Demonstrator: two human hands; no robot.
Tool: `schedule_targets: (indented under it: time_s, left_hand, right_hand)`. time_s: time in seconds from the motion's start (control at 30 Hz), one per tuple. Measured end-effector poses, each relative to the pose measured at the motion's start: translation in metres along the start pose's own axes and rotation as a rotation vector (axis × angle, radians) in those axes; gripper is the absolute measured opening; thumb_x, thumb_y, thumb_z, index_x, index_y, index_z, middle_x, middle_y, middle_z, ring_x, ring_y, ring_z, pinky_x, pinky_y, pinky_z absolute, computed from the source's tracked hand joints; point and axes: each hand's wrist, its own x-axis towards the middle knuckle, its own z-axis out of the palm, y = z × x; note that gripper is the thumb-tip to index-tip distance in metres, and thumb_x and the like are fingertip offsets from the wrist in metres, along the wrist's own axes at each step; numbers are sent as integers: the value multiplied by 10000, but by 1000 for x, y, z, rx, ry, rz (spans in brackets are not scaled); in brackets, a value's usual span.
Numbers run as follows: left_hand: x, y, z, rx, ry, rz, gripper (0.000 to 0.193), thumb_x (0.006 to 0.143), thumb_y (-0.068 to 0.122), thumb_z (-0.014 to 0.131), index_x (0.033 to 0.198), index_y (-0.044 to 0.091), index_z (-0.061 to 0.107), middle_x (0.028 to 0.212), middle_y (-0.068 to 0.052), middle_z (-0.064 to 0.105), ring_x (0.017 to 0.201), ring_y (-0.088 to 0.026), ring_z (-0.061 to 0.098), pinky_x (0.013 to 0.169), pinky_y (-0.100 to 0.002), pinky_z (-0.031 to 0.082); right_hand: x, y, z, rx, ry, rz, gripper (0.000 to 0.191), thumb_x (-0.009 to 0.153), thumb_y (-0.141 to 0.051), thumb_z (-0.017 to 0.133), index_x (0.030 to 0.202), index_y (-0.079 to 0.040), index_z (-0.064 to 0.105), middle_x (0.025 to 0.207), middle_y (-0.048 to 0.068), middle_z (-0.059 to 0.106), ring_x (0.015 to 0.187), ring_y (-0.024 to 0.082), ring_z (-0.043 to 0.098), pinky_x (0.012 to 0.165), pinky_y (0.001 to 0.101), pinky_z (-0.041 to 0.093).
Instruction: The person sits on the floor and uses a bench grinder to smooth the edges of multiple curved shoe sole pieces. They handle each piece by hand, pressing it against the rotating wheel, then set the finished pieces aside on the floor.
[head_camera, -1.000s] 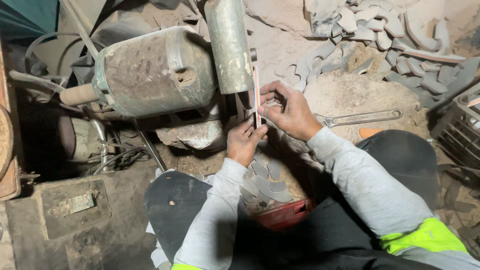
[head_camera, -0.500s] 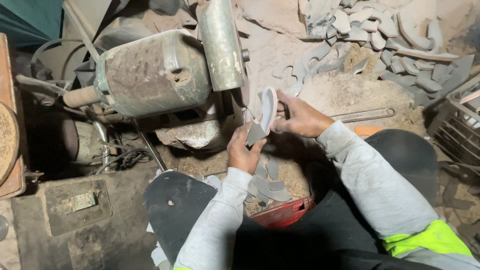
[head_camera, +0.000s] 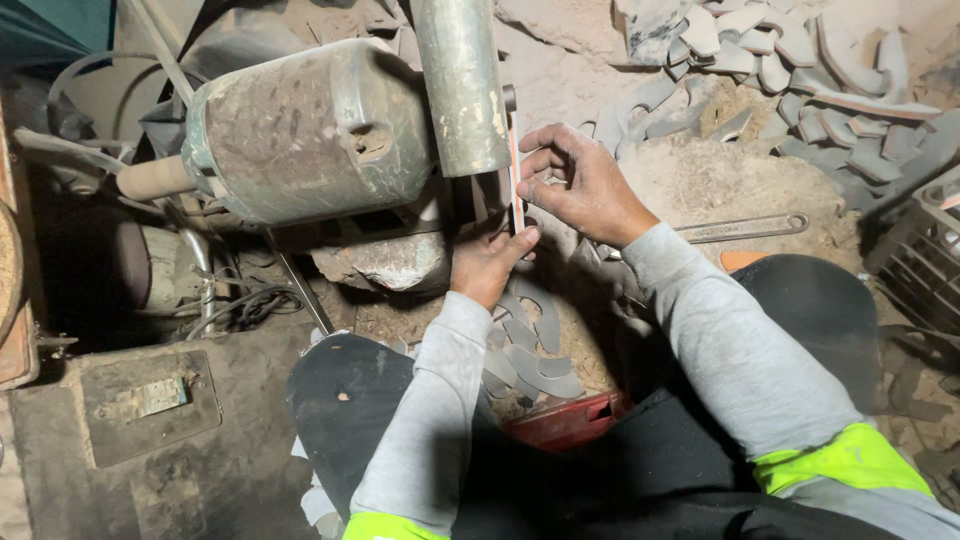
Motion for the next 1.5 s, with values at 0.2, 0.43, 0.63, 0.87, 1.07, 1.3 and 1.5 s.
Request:
schedule_targets:
  time_s: [0.2,0.43,0.63,0.87,1.07,1.3,1.5]
  left_hand:
    - [-12,-5,-3,51,-36,-67,510,903,79,767,1360,-70,597,1181,-107,687,983,-154,680,745,-283,606]
    - [-41,-30,-6,-11,-56,-7,500,904,-13,748,1363,-124,584,1184,-112,676,1044,-171,656,835,-288,600]
    - [-58,-37,13,234,152,38,639,795,-98,713,1405,-55,526,1325,-109,620,1177,-190,651,970,-277,586]
    - [-30,-17,5,294,125,121,650,769,-121,738,1381,-65,525,1273,-122,645,1114,-210,678,932,-300,598]
    - [-12,-24,2,49,-31,93,521,805,-168,659,1321,-122,610,1195,-152,704,1114,-229,700,978,-311,579]
    - [-45,5,8,944,301,404,581,718,-107,792,1285,-40,682,1160,-173,697,1057,-247,661,952,-338,536]
    - [-18,-5,1,235,67,32,624,767,-113,732,1368,-49,577,1166,-90,706,1053,-187,690,913,-309,583]
  right_hand:
    - [-11,0,6,-61,16,35,423,892,-30,748,1275,13,576,1014,45,690,921,90,652,788,240,564]
    - [-37,-5,17,44,-28,56,442,873,-13,728,1274,-4,543,1034,21,633,949,72,638,792,233,577]
    - [-52,-5,8,-401,-181,-47,381,837,-116,759,1157,-21,575,933,54,665,862,120,659,801,316,556]
    - [-38,-8,-5,-162,-113,60,423,839,-146,760,1182,-12,550,940,60,586,871,128,564,784,335,537]
    - [-29,-13,20,-42,19,116,353,855,-100,719,1161,-36,555,945,17,616,802,112,614,714,310,553]
    - [-37,-13,-14,-149,-221,125,397,821,-76,739,1188,-24,598,942,34,624,856,101,550,794,267,510]
    - [-27,-6,3,-71,-53,10,419,847,-63,753,1202,3,542,1028,37,627,927,98,597,839,274,525]
